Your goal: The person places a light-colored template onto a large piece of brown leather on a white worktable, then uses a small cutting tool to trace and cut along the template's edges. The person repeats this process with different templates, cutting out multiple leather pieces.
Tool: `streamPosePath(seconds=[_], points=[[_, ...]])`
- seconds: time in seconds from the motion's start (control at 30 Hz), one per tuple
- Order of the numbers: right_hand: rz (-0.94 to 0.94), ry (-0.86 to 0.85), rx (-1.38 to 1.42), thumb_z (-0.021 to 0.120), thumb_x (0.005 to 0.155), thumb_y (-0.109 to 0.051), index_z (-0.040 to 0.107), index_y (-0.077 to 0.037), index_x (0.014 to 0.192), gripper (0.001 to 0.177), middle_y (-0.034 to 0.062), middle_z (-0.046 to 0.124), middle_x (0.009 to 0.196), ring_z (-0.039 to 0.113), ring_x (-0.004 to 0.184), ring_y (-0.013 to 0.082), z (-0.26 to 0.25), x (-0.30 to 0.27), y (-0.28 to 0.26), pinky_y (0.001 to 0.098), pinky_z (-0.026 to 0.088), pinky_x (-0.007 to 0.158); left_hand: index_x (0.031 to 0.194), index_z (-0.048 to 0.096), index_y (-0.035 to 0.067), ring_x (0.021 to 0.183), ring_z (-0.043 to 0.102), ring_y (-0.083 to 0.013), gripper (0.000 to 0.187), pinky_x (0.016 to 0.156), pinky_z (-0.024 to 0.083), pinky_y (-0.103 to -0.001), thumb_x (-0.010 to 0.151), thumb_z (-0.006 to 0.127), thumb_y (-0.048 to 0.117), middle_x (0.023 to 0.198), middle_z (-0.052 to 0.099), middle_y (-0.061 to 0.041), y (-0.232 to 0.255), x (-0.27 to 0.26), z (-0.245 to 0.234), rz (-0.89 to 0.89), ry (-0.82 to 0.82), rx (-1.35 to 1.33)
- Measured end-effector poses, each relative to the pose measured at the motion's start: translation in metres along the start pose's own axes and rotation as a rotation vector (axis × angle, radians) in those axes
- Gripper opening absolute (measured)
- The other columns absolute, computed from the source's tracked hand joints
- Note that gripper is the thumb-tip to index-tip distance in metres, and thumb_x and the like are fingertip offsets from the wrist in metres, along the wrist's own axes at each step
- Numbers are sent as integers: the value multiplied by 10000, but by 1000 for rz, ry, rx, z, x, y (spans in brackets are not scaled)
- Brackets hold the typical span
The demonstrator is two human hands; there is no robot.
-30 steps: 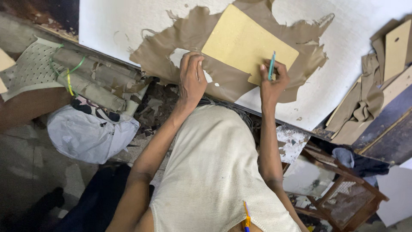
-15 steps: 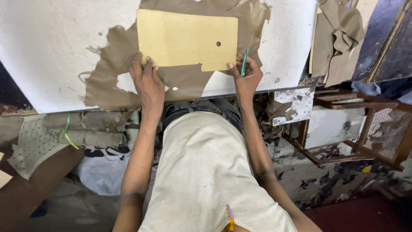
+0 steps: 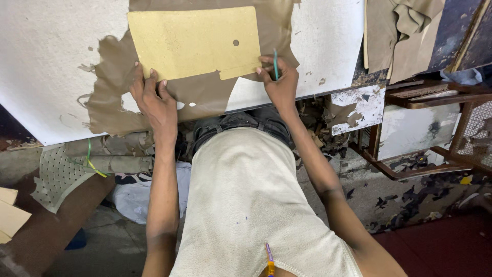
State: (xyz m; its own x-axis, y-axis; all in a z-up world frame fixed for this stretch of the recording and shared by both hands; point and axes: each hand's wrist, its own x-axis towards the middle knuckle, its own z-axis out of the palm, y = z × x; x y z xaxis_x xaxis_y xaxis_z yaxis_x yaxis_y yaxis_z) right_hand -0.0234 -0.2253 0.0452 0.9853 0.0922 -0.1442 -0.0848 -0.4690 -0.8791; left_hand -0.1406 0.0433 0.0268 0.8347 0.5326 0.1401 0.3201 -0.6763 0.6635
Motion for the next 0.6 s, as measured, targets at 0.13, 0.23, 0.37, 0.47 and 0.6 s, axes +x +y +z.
streamPosePath(seconds=[0.13,0.23,0.37,0.47,0.6], points=[[-126,-38,-48,792,845,79,758,-21,1064,243,100,718,1169,684,881,129,-1,4,11,260,549,774,1272,686,-94,1293,528,-376,313,1096,471,-436,964,715,-48,1542,498,-216,-5,-2,0,-41,-5,-27],[-150,-36,-37,807,838,72,760,-25,1075,260,90,695,1189,680,971,135,2,1,11,263,552,804,1268,697,-82,1273,540,-366,317,1076,484,-429,957,728,-33,1548,506,-192,-9,-2,1,-42,9,-50],[-160,-37,-23,817,845,75,761,-39,1116,299,72,649,1206,658,982,135,5,0,14,264,554,814,1269,704,-68,1259,550,-356,302,1060,491,-430,971,730,-24,1549,513,-178,-14,-4,1,-20,21,-82],[-139,-39,-59,841,828,56,758,-54,1145,346,54,647,1219,622,894,123,6,-1,15,257,558,807,1278,702,-65,1253,559,-357,307,1053,496,-431,975,726,-23,1548,514,-179,-17,-5,-1,3,29,-99],[-149,-35,-71,853,812,48,754,-65,1156,375,49,642,1206,610,896,118,11,-3,15,252,580,823,1283,702,-56,1250,567,-363,311,1044,501,-425,975,716,-12,1542,523,-164,-25,-5,-3,15,25,-135]])
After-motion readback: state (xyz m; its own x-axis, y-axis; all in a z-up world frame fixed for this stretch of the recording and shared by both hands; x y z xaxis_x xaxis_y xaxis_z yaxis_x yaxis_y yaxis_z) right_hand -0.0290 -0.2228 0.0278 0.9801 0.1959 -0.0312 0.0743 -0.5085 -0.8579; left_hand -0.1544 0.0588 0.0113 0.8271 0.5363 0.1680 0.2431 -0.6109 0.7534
